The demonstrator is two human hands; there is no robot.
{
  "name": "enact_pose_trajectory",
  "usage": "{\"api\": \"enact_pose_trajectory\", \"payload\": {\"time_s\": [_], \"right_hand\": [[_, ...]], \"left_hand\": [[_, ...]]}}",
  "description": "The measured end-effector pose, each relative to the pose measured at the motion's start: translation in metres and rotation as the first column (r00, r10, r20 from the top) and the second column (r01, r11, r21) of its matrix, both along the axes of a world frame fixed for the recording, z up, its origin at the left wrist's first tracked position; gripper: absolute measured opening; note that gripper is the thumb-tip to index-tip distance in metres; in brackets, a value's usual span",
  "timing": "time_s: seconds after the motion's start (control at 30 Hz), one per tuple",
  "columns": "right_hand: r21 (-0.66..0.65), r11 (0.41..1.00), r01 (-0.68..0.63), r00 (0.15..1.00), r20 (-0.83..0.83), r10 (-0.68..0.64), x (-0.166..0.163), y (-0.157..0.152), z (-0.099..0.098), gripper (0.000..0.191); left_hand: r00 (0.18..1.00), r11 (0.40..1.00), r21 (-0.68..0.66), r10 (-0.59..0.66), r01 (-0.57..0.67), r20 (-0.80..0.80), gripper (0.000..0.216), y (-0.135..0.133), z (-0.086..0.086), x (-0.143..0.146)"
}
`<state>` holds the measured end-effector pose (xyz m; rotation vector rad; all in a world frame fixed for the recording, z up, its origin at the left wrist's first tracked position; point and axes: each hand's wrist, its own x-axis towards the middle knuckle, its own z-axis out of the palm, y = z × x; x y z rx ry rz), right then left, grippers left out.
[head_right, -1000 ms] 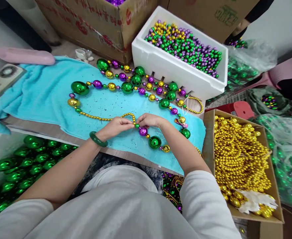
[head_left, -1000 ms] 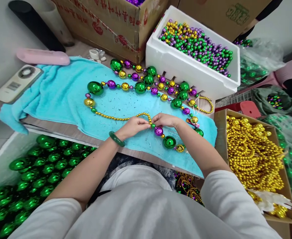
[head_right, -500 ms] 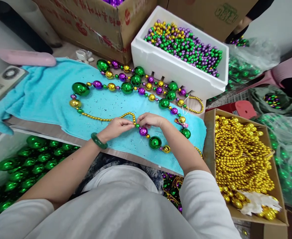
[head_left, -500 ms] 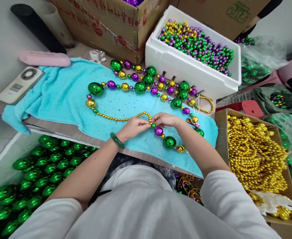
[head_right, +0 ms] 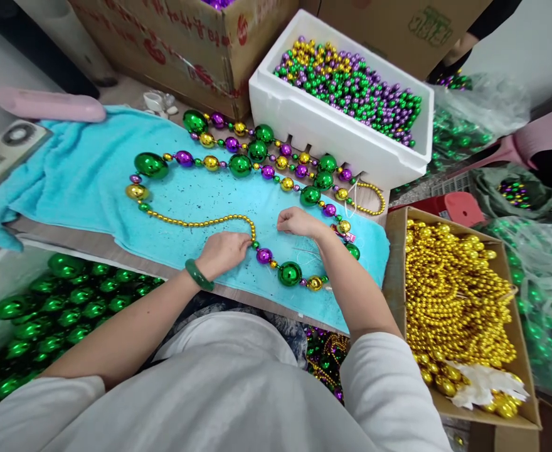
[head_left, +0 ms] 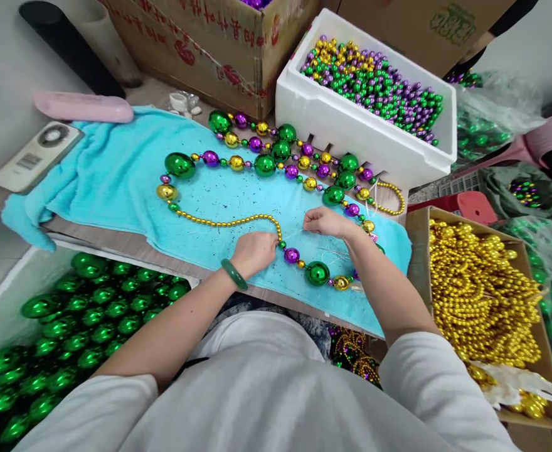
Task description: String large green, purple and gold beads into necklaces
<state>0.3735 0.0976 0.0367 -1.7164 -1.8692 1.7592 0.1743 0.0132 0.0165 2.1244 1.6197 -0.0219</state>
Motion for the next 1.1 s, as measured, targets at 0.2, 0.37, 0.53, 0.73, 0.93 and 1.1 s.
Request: {"api": "enact_pose_trajectory", "payload": {"time_s": [0.2,0.37,0.53,0.73,0.93,1.1], "right_hand": [[0.032,0.999,-0.013,0.995,0.101,0.01,0.01,-0.003,-0.001,0.011],[-0.025,0.999,-0.028,0.992,0.126,0.031,0.018,-0.005,-0.003,0.009],[-0.014,0.997,-0.082,0.977,0.198,0.084,0.02,-0.006,-0.004,0.009],[0.002,0.998,-0.065,0.979,0.193,0.063,0.022,-0.006,0.003,0.009],[-0.13,0.985,0.115,0.98,-0.15,-0.134,0.018,-0.013,-0.005,0.015],[-0.359,0.88,0.311,0.738,-0.493,-0.462,0.002,-0.027,-0.011,0.026]], "left_hand": [[0.996,0.997,0.032,0.064,-0.066,0.068,0.032,-0.002,0.001,-0.011],[0.991,0.987,0.159,0.016,-0.037,0.13,0.029,-0.003,-0.004,-0.02],[0.989,0.962,0.261,0.042,-0.079,0.144,0.029,-0.009,-0.009,-0.031],[0.896,0.957,0.121,0.196,-0.263,0.397,0.021,-0.01,-0.008,-0.053],[0.254,0.795,-0.542,0.602,-0.271,0.757,0.02,-0.001,-0.006,-0.033],[-0.233,0.662,-0.747,0.717,-0.069,0.657,0.019,0.008,-0.013,-0.003]]}}
